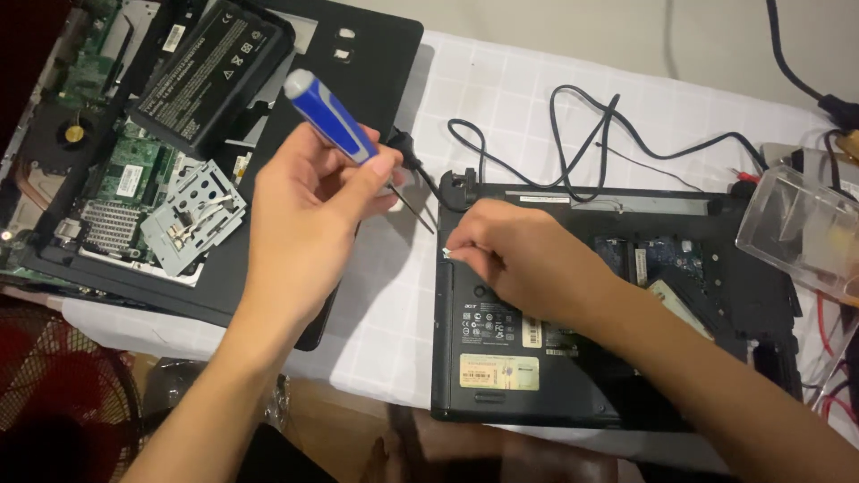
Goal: Repairing a laptop by unscrewing the back panel and handling internal components
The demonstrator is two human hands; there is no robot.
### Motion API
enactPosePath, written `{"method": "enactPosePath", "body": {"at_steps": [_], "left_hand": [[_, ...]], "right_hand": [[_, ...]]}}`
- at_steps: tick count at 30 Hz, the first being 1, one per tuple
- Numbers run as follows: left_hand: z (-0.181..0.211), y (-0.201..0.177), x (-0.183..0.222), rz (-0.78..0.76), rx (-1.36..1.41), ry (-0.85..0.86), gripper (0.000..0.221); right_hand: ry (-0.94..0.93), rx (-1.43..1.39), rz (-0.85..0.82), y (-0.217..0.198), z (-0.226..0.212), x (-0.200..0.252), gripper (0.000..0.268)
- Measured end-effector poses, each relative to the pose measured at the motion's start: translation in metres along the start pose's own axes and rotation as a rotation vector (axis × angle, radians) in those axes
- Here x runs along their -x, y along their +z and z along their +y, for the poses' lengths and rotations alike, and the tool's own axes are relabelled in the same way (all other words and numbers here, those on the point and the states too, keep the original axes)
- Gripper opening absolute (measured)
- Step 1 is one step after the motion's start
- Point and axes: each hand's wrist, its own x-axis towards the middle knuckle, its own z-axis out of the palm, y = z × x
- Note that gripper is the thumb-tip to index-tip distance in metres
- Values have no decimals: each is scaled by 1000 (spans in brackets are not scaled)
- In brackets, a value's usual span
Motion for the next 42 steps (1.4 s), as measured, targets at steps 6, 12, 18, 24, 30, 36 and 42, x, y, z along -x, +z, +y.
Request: {"method": "enactPosePath", "body": {"at_steps": [6, 12, 18, 24, 30, 36, 42], "left_hand": [[-10, -1, -3, -22, 24, 20, 18], [0, -1, 1, -32, -13, 2, 19], [-5, -1, -1, -45, 30, 31, 18], [1, -1, 1, -21, 41, -11, 18], [1, -3, -1, -5, 27, -29, 22], [9, -1, 5, 0, -1, -42, 19], [-22, 0, -8, -39, 116, 47, 26]], "right_hand": [[-50, 72, 47, 2, 8, -5, 14], [46, 153, -31, 3, 7, -8, 17], [238, 425, -389, 1, -7, -22, 25], [351, 404, -458, -19, -39, -22, 28], [65, 417, -429, -31, -36, -18, 22], [104, 561, -536, -39, -46, -22, 16], [-486, 525, -237, -31, 0, -15, 15]]}}
